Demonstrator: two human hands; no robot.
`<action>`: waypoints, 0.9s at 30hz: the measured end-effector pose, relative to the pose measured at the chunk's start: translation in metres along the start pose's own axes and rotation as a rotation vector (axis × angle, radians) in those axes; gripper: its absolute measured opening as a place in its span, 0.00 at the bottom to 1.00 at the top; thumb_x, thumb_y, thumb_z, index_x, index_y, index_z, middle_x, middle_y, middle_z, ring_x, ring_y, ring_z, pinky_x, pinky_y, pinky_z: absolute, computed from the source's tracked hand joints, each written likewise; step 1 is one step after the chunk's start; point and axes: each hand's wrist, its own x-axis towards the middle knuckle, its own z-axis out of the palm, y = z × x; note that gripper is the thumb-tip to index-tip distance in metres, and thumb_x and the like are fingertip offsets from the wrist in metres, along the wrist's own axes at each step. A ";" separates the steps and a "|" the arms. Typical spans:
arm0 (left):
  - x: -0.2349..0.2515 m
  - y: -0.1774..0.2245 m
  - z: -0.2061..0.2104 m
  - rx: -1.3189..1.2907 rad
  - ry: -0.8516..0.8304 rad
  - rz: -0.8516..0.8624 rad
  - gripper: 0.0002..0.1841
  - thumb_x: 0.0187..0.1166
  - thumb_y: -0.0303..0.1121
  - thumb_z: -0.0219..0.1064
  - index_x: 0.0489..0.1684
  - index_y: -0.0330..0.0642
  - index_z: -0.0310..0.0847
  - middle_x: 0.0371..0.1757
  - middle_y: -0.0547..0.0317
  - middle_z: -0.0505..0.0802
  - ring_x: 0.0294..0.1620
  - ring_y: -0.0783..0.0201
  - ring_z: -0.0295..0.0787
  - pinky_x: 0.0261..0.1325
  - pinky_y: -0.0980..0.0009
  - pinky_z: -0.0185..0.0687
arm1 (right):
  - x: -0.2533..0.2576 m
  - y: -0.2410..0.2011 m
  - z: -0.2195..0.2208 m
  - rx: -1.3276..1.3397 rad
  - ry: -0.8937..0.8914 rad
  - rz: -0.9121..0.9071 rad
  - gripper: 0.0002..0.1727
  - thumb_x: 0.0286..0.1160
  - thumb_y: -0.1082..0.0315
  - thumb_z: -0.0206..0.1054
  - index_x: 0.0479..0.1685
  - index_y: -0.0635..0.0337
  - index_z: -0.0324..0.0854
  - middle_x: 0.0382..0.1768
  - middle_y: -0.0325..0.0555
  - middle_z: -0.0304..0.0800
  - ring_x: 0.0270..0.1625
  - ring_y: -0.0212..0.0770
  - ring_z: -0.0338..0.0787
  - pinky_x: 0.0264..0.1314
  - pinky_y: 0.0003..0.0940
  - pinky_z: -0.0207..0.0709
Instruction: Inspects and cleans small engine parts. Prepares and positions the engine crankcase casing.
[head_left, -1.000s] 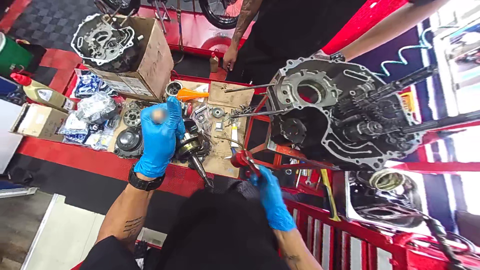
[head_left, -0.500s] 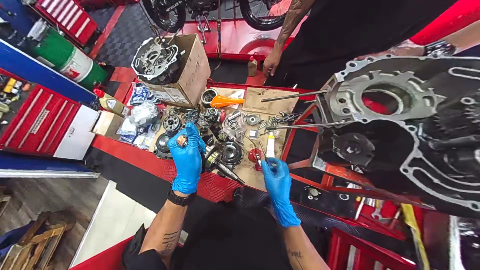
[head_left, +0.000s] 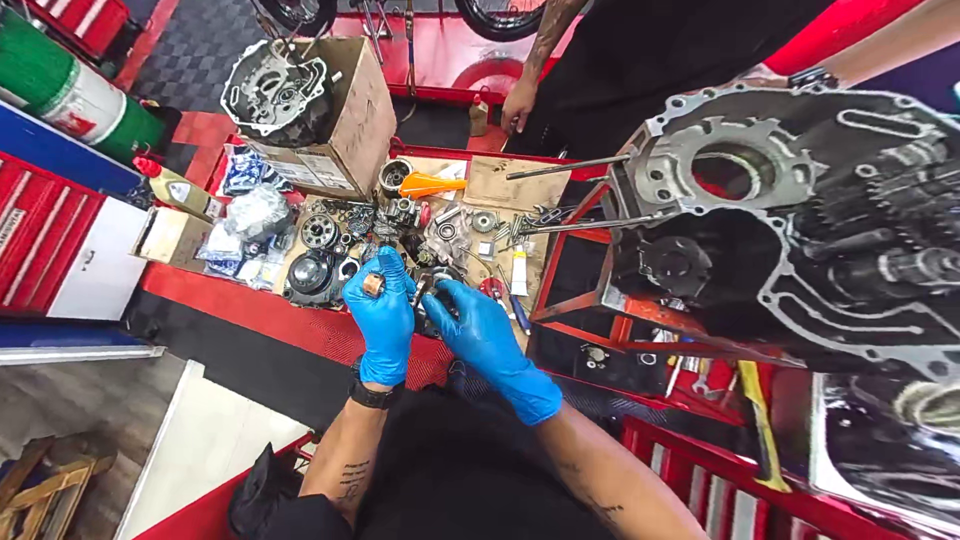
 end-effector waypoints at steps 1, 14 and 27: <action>-0.001 -0.001 0.000 0.004 0.001 -0.005 0.20 0.86 0.28 0.57 0.15 0.49 0.75 0.11 0.71 0.79 0.11 0.75 0.76 0.19 0.76 0.78 | -0.003 0.000 0.000 -0.047 0.021 -0.066 0.29 0.86 0.44 0.55 0.60 0.61 0.87 0.50 0.54 0.95 0.56 0.54 0.93 0.61 0.56 0.80; -0.013 0.001 0.001 0.018 -0.013 -0.030 0.20 0.87 0.27 0.56 0.16 0.49 0.75 0.11 0.72 0.80 0.11 0.75 0.76 0.19 0.77 0.78 | -0.014 0.006 0.000 -0.131 0.108 -0.191 0.24 0.84 0.51 0.58 0.55 0.63 0.88 0.47 0.56 0.95 0.55 0.57 0.93 0.63 0.58 0.78; -0.017 0.000 0.004 0.007 0.003 -0.047 0.20 0.87 0.28 0.57 0.16 0.48 0.76 0.11 0.70 0.79 0.11 0.74 0.76 0.19 0.75 0.79 | -0.014 0.008 -0.011 -0.080 -0.005 -0.117 0.27 0.84 0.48 0.57 0.54 0.64 0.89 0.45 0.56 0.95 0.54 0.56 0.93 0.65 0.57 0.78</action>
